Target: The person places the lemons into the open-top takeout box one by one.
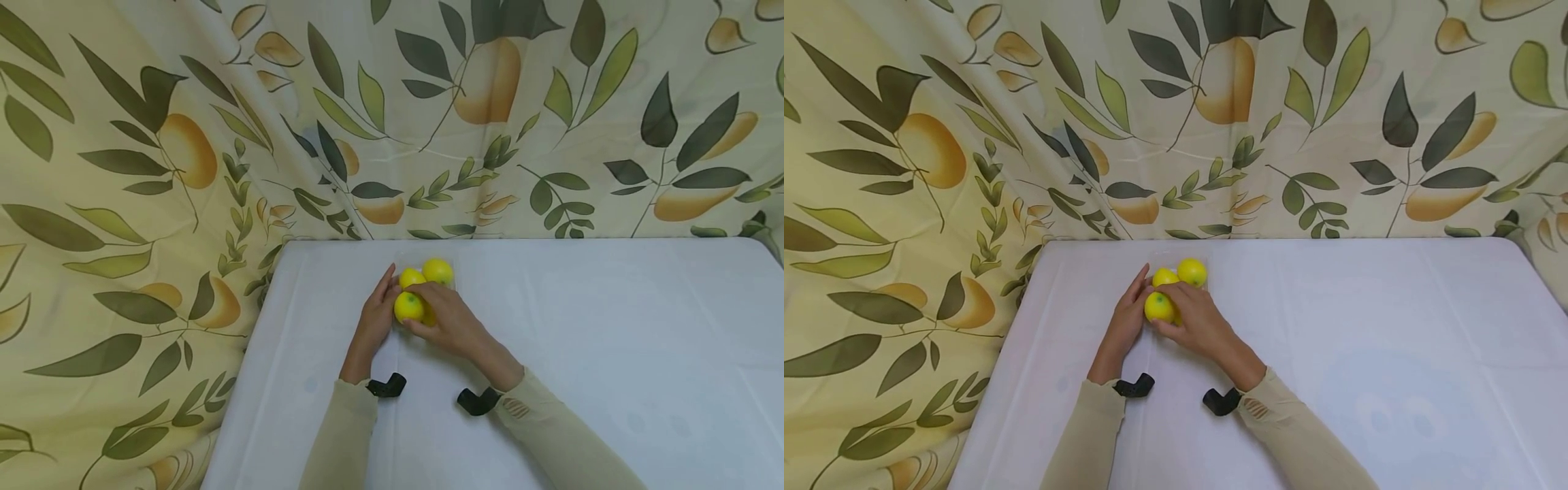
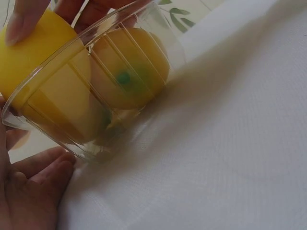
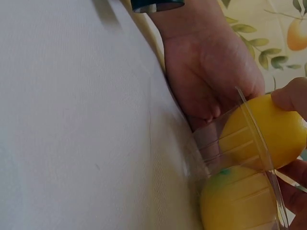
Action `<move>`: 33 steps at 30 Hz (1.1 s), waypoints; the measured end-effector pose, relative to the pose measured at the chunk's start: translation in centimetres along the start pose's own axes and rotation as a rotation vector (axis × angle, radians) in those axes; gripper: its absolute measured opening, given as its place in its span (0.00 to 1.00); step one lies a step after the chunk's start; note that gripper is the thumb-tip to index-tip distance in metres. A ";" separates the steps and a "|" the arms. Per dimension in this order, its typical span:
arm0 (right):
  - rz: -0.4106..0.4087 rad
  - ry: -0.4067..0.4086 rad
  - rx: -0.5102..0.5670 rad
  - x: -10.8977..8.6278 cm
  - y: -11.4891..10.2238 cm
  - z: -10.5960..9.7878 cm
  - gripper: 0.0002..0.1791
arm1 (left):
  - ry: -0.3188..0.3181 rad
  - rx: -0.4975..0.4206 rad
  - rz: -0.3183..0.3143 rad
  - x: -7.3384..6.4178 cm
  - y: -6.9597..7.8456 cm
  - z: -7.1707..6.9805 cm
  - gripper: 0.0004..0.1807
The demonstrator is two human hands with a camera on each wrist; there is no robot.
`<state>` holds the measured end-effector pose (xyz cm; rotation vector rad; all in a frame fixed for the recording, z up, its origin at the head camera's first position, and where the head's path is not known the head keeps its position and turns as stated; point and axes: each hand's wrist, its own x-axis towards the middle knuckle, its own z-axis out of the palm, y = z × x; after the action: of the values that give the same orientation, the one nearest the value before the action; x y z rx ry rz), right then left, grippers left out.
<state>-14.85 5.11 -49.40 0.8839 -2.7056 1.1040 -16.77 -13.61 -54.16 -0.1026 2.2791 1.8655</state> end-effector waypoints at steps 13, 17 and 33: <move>-0.007 0.011 -0.005 0.1 0.1 0.2 0.29 | -0.006 0.009 -0.007 -0.1 0.1 -0.1 0.28; -0.015 0.016 -0.008 0.0 0.1 0.1 0.28 | -0.007 0.012 -0.003 -0.1 0.1 -0.1 0.28; -0.050 0.042 -0.117 0.0 0.2 0.5 0.27 | -0.024 0.003 0.029 -0.1 0.0 -0.2 0.30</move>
<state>-14.89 4.88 -49.84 0.8943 -2.6671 0.9339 -16.67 -13.76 -54.07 -0.0468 2.2790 1.8672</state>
